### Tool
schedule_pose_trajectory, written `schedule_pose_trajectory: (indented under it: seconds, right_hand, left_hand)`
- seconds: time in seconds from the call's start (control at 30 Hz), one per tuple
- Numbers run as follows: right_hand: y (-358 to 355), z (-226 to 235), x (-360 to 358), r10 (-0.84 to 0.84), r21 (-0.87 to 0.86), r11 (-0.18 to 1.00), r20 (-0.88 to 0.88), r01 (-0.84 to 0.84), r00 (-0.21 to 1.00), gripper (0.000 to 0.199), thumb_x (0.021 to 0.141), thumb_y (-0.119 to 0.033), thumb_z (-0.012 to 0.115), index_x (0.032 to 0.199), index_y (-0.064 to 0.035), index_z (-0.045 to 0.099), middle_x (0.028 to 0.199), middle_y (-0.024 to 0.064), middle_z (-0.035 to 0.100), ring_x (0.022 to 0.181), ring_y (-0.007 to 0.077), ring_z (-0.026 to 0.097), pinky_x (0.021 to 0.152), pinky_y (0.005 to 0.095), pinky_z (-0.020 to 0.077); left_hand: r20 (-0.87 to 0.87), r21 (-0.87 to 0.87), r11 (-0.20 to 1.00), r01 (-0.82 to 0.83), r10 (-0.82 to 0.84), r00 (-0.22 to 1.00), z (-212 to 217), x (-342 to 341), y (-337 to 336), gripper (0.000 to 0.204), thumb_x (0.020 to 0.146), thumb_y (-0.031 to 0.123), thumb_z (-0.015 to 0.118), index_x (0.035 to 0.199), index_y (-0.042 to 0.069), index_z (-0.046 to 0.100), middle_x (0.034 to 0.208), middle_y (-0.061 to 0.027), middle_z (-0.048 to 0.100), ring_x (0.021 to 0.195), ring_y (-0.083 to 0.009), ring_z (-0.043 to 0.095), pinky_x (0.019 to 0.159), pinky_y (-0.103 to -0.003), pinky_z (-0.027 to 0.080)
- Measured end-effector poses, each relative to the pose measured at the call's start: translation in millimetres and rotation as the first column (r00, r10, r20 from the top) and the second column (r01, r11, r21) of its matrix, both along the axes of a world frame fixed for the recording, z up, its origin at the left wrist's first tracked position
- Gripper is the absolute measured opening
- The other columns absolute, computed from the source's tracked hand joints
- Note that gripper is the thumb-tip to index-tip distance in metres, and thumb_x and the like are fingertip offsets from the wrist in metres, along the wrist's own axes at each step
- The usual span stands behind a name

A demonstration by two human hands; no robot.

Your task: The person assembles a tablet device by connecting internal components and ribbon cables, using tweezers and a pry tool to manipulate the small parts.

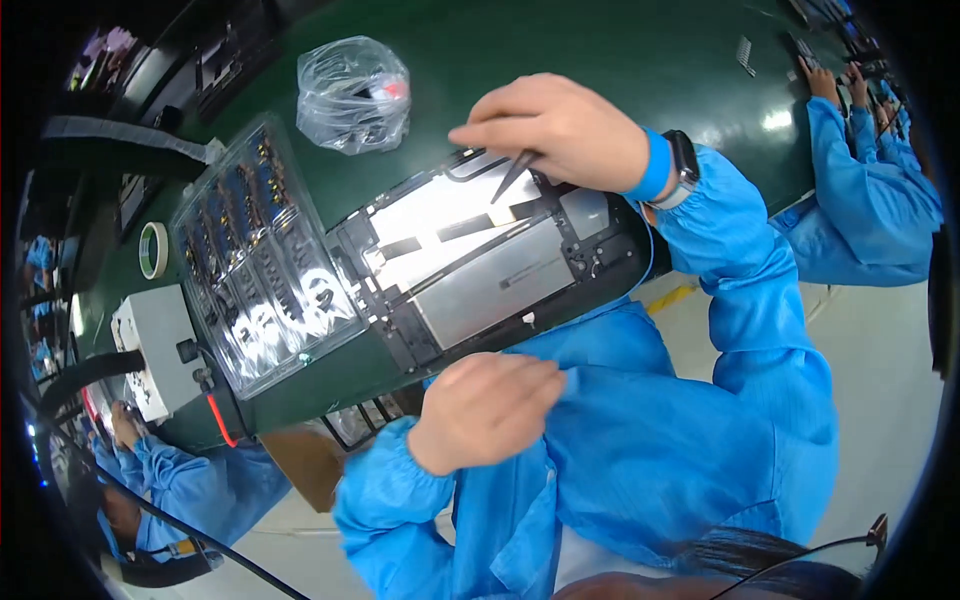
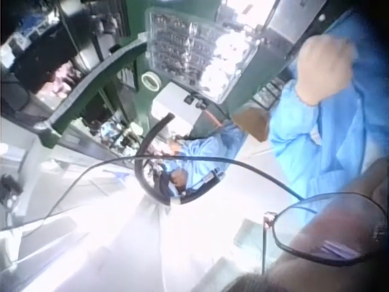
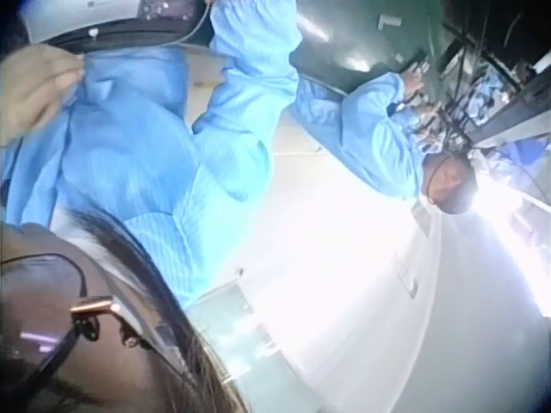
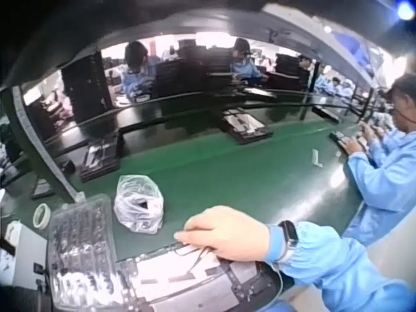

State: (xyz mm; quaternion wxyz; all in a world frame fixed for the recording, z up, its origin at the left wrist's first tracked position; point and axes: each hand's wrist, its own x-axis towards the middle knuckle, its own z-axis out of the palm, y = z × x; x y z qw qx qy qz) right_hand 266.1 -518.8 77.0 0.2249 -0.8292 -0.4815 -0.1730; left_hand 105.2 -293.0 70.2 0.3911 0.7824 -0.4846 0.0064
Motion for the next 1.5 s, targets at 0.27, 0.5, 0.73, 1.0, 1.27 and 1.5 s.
schedule_pose_trajectory:
  seconds: [0.27,0.5,0.73,1.0,1.27,1.5]
  right_hand:
    - [24,-15,-1,0.014,-0.166,0.986,-0.036,-0.02,0.999,0.028,0.068,-0.006,0.062,0.096,-0.0051,0.061,0.094,0.0091,0.059,0.088,0.0265,0.057,0.074,0.0355,0.0468]
    - [34,-10,-25,0.031,-0.147,0.987,-0.239,-0.068,0.97,0.027,0.071,-0.006,0.06,0.097,-0.0045,0.061,0.094,0.01,0.057,0.088,0.0281,0.057,0.074,0.036,0.0481]
    - [33,1,-18,0.036,-0.057,0.996,-0.493,-0.073,0.869,0.029,0.07,0.001,0.053,0.098,-0.0012,0.061,0.095,0.0139,0.058,0.088,0.032,0.056,0.077,0.0362,0.0461]
    - [27,41,-34,0.165,0.6,0.781,-0.467,0.174,0.869,0.028,0.085,-0.01,0.051,0.112,-0.0012,0.055,0.106,0.0111,0.059,0.097,0.0214,0.056,0.083,0.0323,0.0443]
    - [1,38,-26,0.749,0.87,0.461,-0.487,0.174,0.449,0.033,0.086,-0.007,0.049,0.118,0.0023,0.05,0.117,0.0128,0.055,0.11,0.021,0.05,0.095,0.0303,0.0367]
    - [0,48,-32,0.58,0.855,0.503,-0.443,0.127,0.683,0.034,0.084,-0.005,0.05,0.118,0.0018,0.05,0.117,0.0125,0.055,0.109,0.0214,0.051,0.095,0.0302,0.0373]
  left_hand:
    - [-0.908,-0.284,0.743,-0.606,-0.411,-0.078,-33,-32,-3,0.042,0.091,0.015,0.041,0.129,-0.002,0.037,0.129,-0.0166,0.044,0.118,-0.023,0.043,0.099,-0.032,0.032]
    - [-0.967,-0.252,0.666,-0.702,-0.194,0.163,-58,-54,-14,0.037,0.09,0.013,0.043,0.121,-0.007,0.04,0.125,-0.0207,0.045,0.114,-0.0301,0.047,0.091,-0.037,0.041]
    - [-0.924,-0.381,0.115,-0.917,-0.075,0.375,-43,-34,-48,0.032,0.089,0.008,0.045,0.121,0.005,0.039,0.115,-0.0098,0.05,0.103,-0.0202,0.05,0.086,-0.035,0.043]
    - [-0.6,-0.462,0.501,-0.732,0.431,0.673,15,-3,-62,0.045,0.071,-0.004,0.059,0.115,-0.001,0.049,0.098,-0.0112,0.053,0.085,-0.0161,0.053,0.073,-0.029,0.046]
    - [0.56,-0.131,0.644,-0.754,0.676,0.479,48,11,-82,0.068,0.058,0.0,0.065,0.119,0.029,0.055,0.121,-0.013,0.043,0.107,-0.0312,0.044,0.086,-0.04,0.042]
    - [0.55,-0.139,0.646,-0.751,0.681,0.484,41,7,-90,0.062,0.064,0.004,0.064,0.118,0.032,0.055,0.12,-0.0117,0.042,0.107,-0.0298,0.043,0.086,-0.038,0.041]
